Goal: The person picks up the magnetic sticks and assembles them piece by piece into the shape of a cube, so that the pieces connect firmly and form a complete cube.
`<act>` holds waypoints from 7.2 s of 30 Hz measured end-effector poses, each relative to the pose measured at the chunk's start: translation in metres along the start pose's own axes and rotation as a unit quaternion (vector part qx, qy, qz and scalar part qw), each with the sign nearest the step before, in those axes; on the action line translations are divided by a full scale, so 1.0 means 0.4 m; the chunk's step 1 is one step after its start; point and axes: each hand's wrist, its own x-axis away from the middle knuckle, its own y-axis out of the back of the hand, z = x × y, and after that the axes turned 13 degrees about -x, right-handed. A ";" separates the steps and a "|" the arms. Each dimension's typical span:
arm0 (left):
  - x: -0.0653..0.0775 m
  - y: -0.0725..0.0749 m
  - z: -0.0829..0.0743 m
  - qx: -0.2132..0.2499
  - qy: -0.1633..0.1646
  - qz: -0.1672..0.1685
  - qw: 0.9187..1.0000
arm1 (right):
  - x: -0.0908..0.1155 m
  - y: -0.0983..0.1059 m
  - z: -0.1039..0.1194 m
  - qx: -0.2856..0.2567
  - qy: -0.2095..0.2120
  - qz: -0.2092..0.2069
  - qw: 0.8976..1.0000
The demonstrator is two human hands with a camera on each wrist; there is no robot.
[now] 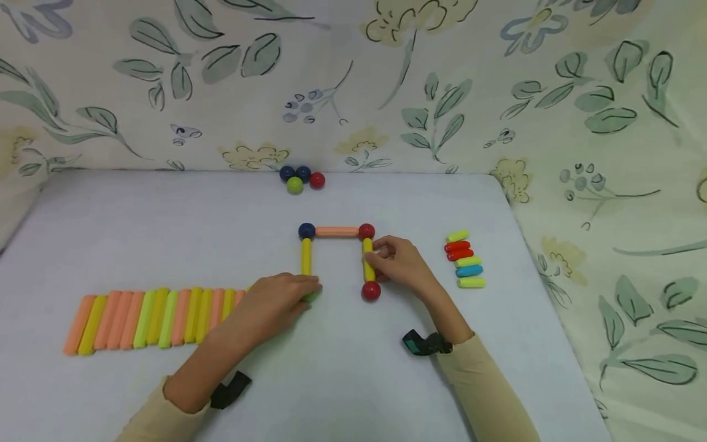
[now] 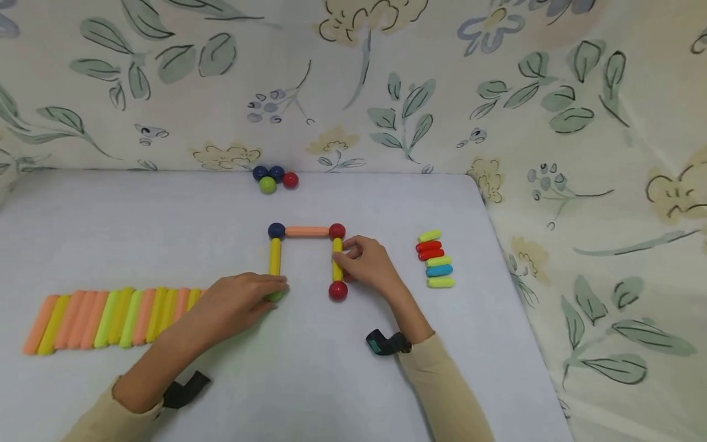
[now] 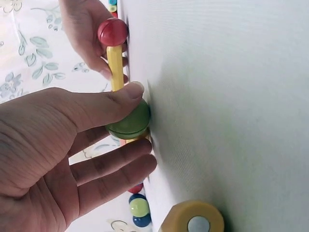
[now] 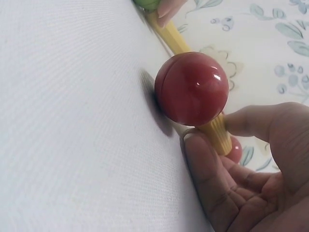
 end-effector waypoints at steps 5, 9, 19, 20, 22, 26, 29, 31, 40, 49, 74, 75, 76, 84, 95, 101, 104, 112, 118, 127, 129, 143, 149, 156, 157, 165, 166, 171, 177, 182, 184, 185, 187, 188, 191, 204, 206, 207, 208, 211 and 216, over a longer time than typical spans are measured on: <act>-0.003 0.004 -0.003 0.001 0.000 0.014 1.000 | 0.003 0.004 -0.006 -0.010 0.000 -0.001 1.000; -0.003 0.005 -0.004 0.004 -0.004 0.015 1.000 | 0.005 0.003 -0.010 -0.019 0.001 -0.002 1.000; -0.001 -0.002 0.001 0.033 0.007 0.006 0.999 | 0.000 -0.003 -0.007 -0.013 0.005 0.000 1.000; -0.001 -0.005 0.001 0.030 0.007 0.005 1.000 | -0.001 -0.004 -0.006 -0.012 0.005 0.000 1.000; -0.002 -0.008 0.000 0.025 0.010 0.006 1.000 | -0.001 -0.005 -0.005 -0.010 0.004 -0.002 1.000; -0.003 -0.013 -0.007 0.015 0.014 0.008 1.000 | 0.000 -0.005 -0.008 -0.013 0.001 -0.001 1.000; 0.001 -0.014 -0.011 0.000 0.011 0.000 1.000 | -0.004 -0.007 -0.016 -0.015 0.002 0.002 1.000; 0.004 -0.015 -0.012 -0.010 0.010 -0.012 1.000 | -0.006 -0.009 -0.018 -0.015 0.002 0.004 1.000; 0.017 -0.008 -0.017 -0.021 0.016 -0.042 0.999 | -0.004 -0.012 -0.015 -0.017 0.003 0.011 1.000; 0.017 0.002 -0.011 -0.009 0.018 -0.041 0.999 | 0.002 -0.004 -0.018 -0.009 0.014 -0.005 1.000; 0.127 0.060 0.055 -0.016 0.180 -0.088 0.980 | -0.008 0.000 -0.001 -0.003 0.011 -0.019 1.000; 0.133 0.058 0.056 -0.017 0.191 -0.086 0.978 | -0.008 0.001 -0.001 -0.004 0.012 -0.020 1.000; 0.138 0.055 0.057 -0.018 0.200 -0.082 0.976 | -0.008 0.001 -0.001 -0.006 0.013 -0.019 1.000; 0.171 0.023 0.031 -0.026 0.199 -0.057 0.978 | -0.012 -0.005 -0.011 -0.015 0.014 -0.014 1.000; 0.158 -0.020 0.000 -0.042 0.177 -0.108 0.977 | -0.010 -0.005 -0.008 -0.015 0.010 -0.014 1.000; 0.141 -0.011 0.000 -0.002 0.209 -0.084 0.974 | -0.012 -0.009 -0.010 -0.006 0.010 -0.019 1.000; 0.130 0.001 0.008 0.031 0.216 -0.074 0.973 | -0.012 -0.009 -0.014 0.009 0.009 -0.021 1.000; 0.085 0.065 0.024 0.093 0.194 -0.082 0.973 | -0.006 -0.006 -0.004 -0.005 0.007 -0.009 1.000; 0.017 0.110 -0.005 0.087 0.122 -0.056 0.987 | -0.008 -0.009 -0.002 -0.017 0.005 -0.014 1.000; -0.076 0.111 -0.067 0.059 0.005 -0.014 0.998 | -0.008 -0.016 -0.005 -0.016 0.007 -0.017 1.000; -0.081 0.100 -0.072 0.055 0.003 -0.004 0.998 | -0.011 -0.018 -0.009 -0.017 0.012 -0.016 1.000; -0.102 0.034 -0.072 0.050 -0.003 0.008 0.999 | -0.016 -0.010 -0.014 -0.009 0.020 -0.017 1.000; -0.105 0.023 -0.075 0.040 -0.008 0.014 0.999 | -0.014 -0.011 -0.015 -0.012 0.011 -0.017 1.000; -0.111 0.010 -0.079 0.045 -0.022 0.009 0.999 | -0.012 -0.009 -0.014 -0.020 0.016 -0.015 1.000; -0.111 0.008 -0.079 0.046 -0.023 0.008 0.999 | -0.011 -0.009 -0.014 -0.021 0.017 -0.014 1.000; -0.109 0.004 -0.080 0.051 -0.019 0.007 0.999 | -0.009 -0.007 -0.015 -0.021 0.022 -0.012 0.999; -0.109 0.005 -0.080 0.052 -0.017 0.010 0.998 | -0.010 -0.007 -0.015 -0.022 0.022 -0.011 0.999; -0.106 0.009 -0.081 0.058 -0.005 0.023 0.998 | -0.012 -0.003 -0.023 -0.024 0.018 -0.012 0.999; -0.070 0.011 -0.063 0.059 0.010 -0.010 0.998 | -0.009 -0.002 -0.019 -0.019 0.018 -0.012 1.000; -0.009 0.018 -0.015 0.079 0.060 -0.069 0.993 | -0.004 -0.006 -0.006 -0.013 0.012 -0.016 1.000; 0.015 0.017 0.007 0.080 0.082 -0.081 0.990 | -0.001 -0.009 -0.003 -0.013 0.014 -0.013 1.000; 0.026 0.016 0.018 0.078 0.090 -0.084 0.989 | 0.000 -0.010 -0.001 -0.012 0.016 -0.012 1.000; 0.042 0.012 0.039 0.076 0.106 -0.086 0.988 | 0.003 -0.012 0.002 -0.015 0.017 -0.012 1.000; 0.048 0.011 0.048 0.074 0.113 -0.086 0.987 | 0.003 -0.012 0.002 -0.015 0.017 -0.013 1.000; 0.057 0.010 0.068 0.074 0.126 -0.082 0.986 | 0.004 -0.012 0.002 -0.016 0.012 -0.016 1.000; 0.058 -0.006 0.109 0.059 0.158 -0.062 0.984 | -0.002 -0.007 -0.006 -0.021 0.004 -0.016 1.000; 0.056 -0.010 0.113 0.059 0.160 -0.063 0.983 | -0.002 -0.008 -0.007 -0.021 0.004 -0.016 1.000; 0.055 -0.011 0.114 0.059 0.160 -0.063 0.983 | -0.003 -0.008 -0.007 -0.020 0.004 -0.017 1.000; 0.055 -0.013 0.116 0.060 0.161 -0.064 0.983 | -0.003 -0.009 -0.008 -0.020 0.005 -0.018 1.000; 0.055 -0.016 0.119 0.061 0.161 -0.065 0.983 | -0.004 -0.011 -0.008 -0.018 0.010 -0.017 1.000; 0.051 -0.018 0.117 0.071 0.163 -0.069 0.982 | -0.006 -0.011 -0.008 -0.012 0.017 -0.014 1.000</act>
